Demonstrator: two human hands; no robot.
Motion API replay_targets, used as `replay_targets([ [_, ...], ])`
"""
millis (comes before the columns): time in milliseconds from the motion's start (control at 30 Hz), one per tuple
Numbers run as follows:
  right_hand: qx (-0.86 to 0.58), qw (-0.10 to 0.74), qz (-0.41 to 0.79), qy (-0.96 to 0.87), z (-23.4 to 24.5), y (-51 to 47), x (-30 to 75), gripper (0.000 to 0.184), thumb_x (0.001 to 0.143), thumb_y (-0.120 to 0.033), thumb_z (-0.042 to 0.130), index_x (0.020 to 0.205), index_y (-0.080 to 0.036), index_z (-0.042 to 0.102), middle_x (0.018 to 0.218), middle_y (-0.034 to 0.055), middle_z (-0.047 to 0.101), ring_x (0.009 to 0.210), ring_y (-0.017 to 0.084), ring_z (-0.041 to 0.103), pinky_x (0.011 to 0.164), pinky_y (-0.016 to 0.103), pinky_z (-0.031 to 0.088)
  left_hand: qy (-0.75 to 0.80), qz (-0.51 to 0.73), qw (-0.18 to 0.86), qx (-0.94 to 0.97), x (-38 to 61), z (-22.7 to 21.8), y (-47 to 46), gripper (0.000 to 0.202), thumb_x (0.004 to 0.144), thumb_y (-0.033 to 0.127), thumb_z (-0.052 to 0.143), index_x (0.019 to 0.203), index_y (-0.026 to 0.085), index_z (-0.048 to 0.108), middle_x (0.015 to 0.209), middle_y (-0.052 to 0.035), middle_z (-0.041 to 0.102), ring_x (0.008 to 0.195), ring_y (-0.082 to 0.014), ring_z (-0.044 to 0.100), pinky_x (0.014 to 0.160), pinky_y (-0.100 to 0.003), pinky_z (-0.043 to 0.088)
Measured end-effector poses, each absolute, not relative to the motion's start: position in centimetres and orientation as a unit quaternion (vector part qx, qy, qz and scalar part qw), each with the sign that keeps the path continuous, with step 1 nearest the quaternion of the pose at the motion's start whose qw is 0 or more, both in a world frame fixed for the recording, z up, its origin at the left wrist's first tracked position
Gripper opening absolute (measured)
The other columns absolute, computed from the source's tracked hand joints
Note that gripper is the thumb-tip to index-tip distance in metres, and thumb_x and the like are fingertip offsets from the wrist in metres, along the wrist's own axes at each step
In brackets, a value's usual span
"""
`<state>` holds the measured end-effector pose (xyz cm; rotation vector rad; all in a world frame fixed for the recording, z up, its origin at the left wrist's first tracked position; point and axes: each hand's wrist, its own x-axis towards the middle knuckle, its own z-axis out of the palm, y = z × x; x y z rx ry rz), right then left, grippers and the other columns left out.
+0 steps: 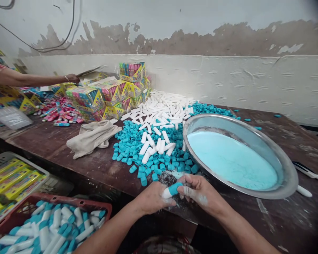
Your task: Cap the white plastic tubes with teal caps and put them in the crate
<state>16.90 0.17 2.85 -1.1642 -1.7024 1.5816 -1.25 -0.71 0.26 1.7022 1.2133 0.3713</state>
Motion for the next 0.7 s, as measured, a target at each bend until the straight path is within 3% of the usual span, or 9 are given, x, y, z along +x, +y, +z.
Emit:
replay_targets([
  [133,-0.451,0.262,0.604,-0.602,3.0,0.0,16.5,0.022,0.066,-0.036,0.062,0.066,-0.015,0.054,0.049,-0.0038,0.052,0.040,0.007,0.037,0.041,0.019,0.028,0.477,0.154,0.484,0.717,-0.7,0.0,-0.5,0.025,0.069,0.035,0.065,0.070,0.011,0.066,0.057,0.0040,0.051,0.057,-0.0096,0.040,0.051,-0.019,0.030],
  [267,-0.441,0.287,0.541,-0.655,2.6,-0.2,15.5,0.020,0.069,-0.034,0.060,0.063,-0.016,0.057,0.055,-0.0013,0.057,0.051,0.011,0.048,0.051,0.022,0.038,0.513,0.164,0.443,0.717,-0.6,0.1,-0.9,0.022,0.069,0.034,0.064,0.067,0.012,0.065,0.056,0.0035,0.051,0.055,-0.0100,0.041,0.050,-0.019,0.029],
  [367,-0.438,0.297,0.500,-0.686,1.8,-0.5,15.2,0.022,0.071,-0.034,0.062,0.086,-0.018,0.065,0.073,0.0013,0.065,0.070,0.017,0.059,0.066,0.027,0.047,0.548,0.162,0.416,0.708,-3.1,0.7,-2.1,0.021,0.069,0.034,0.065,0.066,0.013,0.063,0.057,0.0037,0.052,0.056,-0.0102,0.044,0.049,-0.019,0.028],
  [467,-0.482,0.314,0.504,-0.644,0.7,-0.5,16.8,0.052,0.067,-0.039,0.067,0.115,-0.022,0.058,0.086,0.0043,0.069,0.079,0.021,0.064,0.071,0.028,0.052,0.626,0.138,0.385,0.664,-9.2,1.1,-5.2,0.019,0.068,0.035,0.065,0.066,0.016,0.062,0.058,0.0051,0.053,0.056,-0.0100,0.046,0.049,-0.018,0.027],
  [633,-0.538,0.283,0.491,-0.624,-1.1,-0.4,21.4,0.044,0.067,-0.046,0.066,0.104,-0.023,0.067,0.098,0.0073,0.070,0.087,0.027,0.066,0.064,0.028,0.057,0.783,0.021,0.271,0.560,-22.2,-0.1,-12.5,0.014,0.067,0.032,0.058,0.068,0.019,0.063,0.062,0.0022,0.059,0.063,-0.0174,0.055,0.058,-0.023,0.037],
  [700,-0.544,0.279,0.463,-0.641,-1.8,-0.8,22.6,0.040,0.067,-0.045,0.066,0.102,-0.025,0.068,0.100,0.0053,0.069,0.088,0.028,0.066,0.064,0.027,0.057,0.819,-0.003,0.227,0.527,-25.2,-0.8,-13.2,0.030,0.059,0.027,0.064,0.087,0.018,0.065,0.078,-0.0033,0.066,0.077,-0.0249,0.060,0.069,-0.029,0.042],
])
